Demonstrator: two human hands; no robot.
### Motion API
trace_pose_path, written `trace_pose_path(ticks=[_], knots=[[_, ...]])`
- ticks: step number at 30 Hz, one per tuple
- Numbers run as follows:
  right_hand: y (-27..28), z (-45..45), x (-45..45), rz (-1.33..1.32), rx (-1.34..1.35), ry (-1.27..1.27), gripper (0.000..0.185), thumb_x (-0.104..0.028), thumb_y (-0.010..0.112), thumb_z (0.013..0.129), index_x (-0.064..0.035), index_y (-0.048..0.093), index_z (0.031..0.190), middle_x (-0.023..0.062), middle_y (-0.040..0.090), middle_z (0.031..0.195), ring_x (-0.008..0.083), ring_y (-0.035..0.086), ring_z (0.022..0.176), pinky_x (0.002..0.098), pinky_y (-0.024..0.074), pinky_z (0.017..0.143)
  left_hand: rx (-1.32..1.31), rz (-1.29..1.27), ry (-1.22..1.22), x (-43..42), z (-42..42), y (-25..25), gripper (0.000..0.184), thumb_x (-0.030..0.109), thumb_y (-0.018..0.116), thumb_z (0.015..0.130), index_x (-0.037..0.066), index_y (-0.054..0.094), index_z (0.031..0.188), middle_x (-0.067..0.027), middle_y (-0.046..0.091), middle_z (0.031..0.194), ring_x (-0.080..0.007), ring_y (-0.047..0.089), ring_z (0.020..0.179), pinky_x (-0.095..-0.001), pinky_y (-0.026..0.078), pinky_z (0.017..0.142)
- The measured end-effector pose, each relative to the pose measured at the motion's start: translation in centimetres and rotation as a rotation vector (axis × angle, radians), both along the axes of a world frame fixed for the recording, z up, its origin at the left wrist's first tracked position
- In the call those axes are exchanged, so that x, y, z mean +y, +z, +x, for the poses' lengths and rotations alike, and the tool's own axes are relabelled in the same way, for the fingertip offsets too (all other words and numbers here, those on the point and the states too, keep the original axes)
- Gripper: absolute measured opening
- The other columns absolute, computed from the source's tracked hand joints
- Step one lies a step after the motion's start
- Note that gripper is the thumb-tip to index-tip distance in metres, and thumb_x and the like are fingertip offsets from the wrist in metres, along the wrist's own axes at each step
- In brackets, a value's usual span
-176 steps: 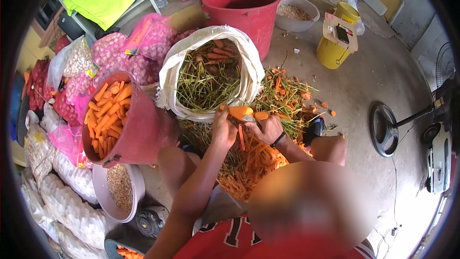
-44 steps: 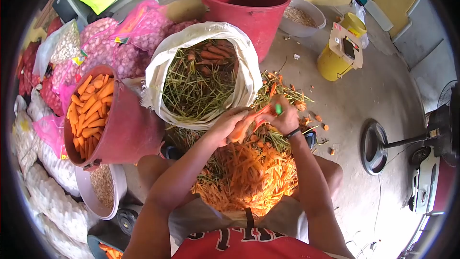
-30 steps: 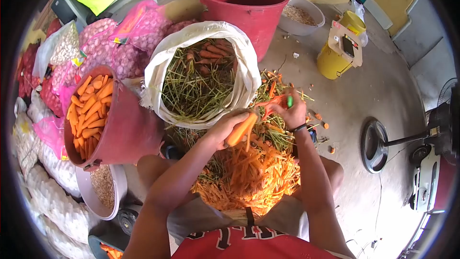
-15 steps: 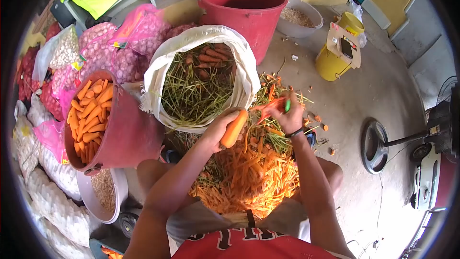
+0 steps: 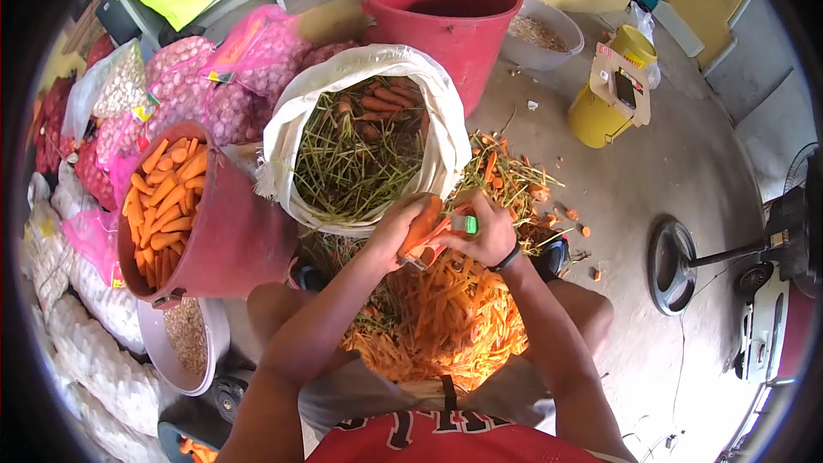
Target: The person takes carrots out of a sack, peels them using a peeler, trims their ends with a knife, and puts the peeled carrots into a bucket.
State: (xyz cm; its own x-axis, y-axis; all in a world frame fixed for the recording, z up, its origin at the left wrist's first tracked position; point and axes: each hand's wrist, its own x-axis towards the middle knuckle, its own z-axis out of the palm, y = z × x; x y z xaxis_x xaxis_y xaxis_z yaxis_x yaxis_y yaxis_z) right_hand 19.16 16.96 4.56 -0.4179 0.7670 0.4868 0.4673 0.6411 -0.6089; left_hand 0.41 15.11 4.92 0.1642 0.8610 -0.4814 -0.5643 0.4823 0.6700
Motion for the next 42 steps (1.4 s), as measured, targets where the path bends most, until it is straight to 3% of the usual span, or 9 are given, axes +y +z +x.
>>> trace_pose_path(ticks=[6,7,11,18,20,24,30,35,42], knots=[[-1.1,4.2,3.9,-0.093,0.07,-0.47,0.065,-0.043,0.087,0.066,-0.0011,0.053,0.101,0.011,0.065,0.075,0.0225,0.066,0.065,0.0337,0.0546,0.059,0.035,0.061,-0.26,-0.3,-1.0,-0.9,0.032,0.024,0.052,0.098,0.005,0.052,0.123,-0.0072,0.06,0.098,-0.0146,0.061,0.071,-0.0295,0.054,0.06],[-1.2,4.0,3.7,-0.239,0.164,-0.431,0.064,-0.043,0.088,0.065,-0.0015,0.052,0.099,0.0113,0.065,0.074,0.0219,0.064,0.062,0.0336,0.0531,0.058,-0.003,0.046,-0.211,-0.3,-0.9,-0.9,0.031,0.025,0.054,0.097,0.006,0.053,0.121,-0.0074,0.061,0.097,-0.0146,0.062,0.069,-0.0293,0.053,0.058],[0.3,0.0,-0.2,0.048,0.015,0.032,0.061,-0.043,0.086,0.067,-0.0052,0.055,0.104,0.0093,0.067,0.084,0.023,0.069,0.069,0.0351,0.0569,0.061,-0.033,0.1,-0.063,-0.1,-0.2,-1.3,0.03,0.025,0.056,0.097,0.004,0.056,0.118,-0.0078,0.062,0.098,-0.0143,0.063,0.077,-0.0289,0.054,0.061],[-1.4,4.7,3.8,-0.168,0.012,-0.527,0.067,-0.046,0.086,0.065,-0.004,0.053,0.105,0.0122,0.065,0.076,0.0257,0.067,0.067,0.0349,0.0551,0.061,0.163,0.093,-0.202,-0.9,-0.7,0.1,0.032,0.024,0.055,0.097,0.003,0.056,0.121,-0.0075,0.063,0.097,-0.0142,0.064,0.078,-0.0282,0.054,0.065],[-1.4,2.7,2.2,-0.092,0.206,-0.291,0.068,-0.047,0.087,0.063,-0.0036,0.054,0.103,0.0111,0.064,0.075,0.026,0.066,0.065,0.0347,0.0544,0.061,0.096,0.068,-0.171,-0.6,-1.1,-0.3,0.032,0.024,0.055,0.097,0.004,0.055,0.122,-0.0073,0.063,0.096,-0.0147,0.064,0.076,-0.0283,0.054,0.064],[-0.2,0.3,0.0,0.031,-0.052,-0.021,0.064,-0.049,0.085,0.066,-0.0049,0.057,0.103,0.0104,0.067,0.081,0.0265,0.069,0.07,0.0354,0.057,0.063,0.057,0.107,-0.111,-0.6,-0.5,-1.6,0.033,0.023,0.054,0.098,0.004,0.053,0.124,-0.0075,0.065,0.097,-0.0161,0.065,0.078,-0.0289,0.055,0.065],[-1.1,5.0,4.3,-0.056,0.011,-0.529,0.069,-0.048,0.086,0.064,-0.0027,0.053,0.105,0.0137,0.068,0.08,0.0248,0.069,0.068,0.0355,0.0548,0.059,0.149,0.063,-0.25,-1.0,-0.7,0.0,0.033,0.028,0.053,0.099,0.004,0.056,0.122,-0.0067,0.065,0.101,-0.0155,0.065,0.087,-0.0302,0.054,0.073],[-0.4,0.9,0.6,0.045,0.104,-0.043,0.065,-0.05,0.086,0.064,-0.0055,0.055,0.1,0.0099,0.065,0.082,0.0221,0.066,0.065,0.0349,0.0545,0.059,0.016,0.041,-0.157,-0.1,-1.2,-1.2,0.032,0.029,0.048,0.1,0.005,0.056,0.12,-0.0064,0.064,0.098,-0.0143,0.064,0.08,-0.0301,0.055,0.068],[-1.0,3.6,3.0,-0.169,0.183,-0.389,0.067,-0.048,0.086,0.065,-0.0039,0.053,0.103,0.0102,0.065,0.077,0.0212,0.067,0.065,0.033,0.0556,0.059,0.124,0.0,-0.274,-1.0,-0.5,0.5,0.036,0.029,0.052,0.098,0.005,0.052,0.125,-0.0045,0.06,0.094,-0.0119,0.06,0.072,-0.0292,0.053,0.062]])
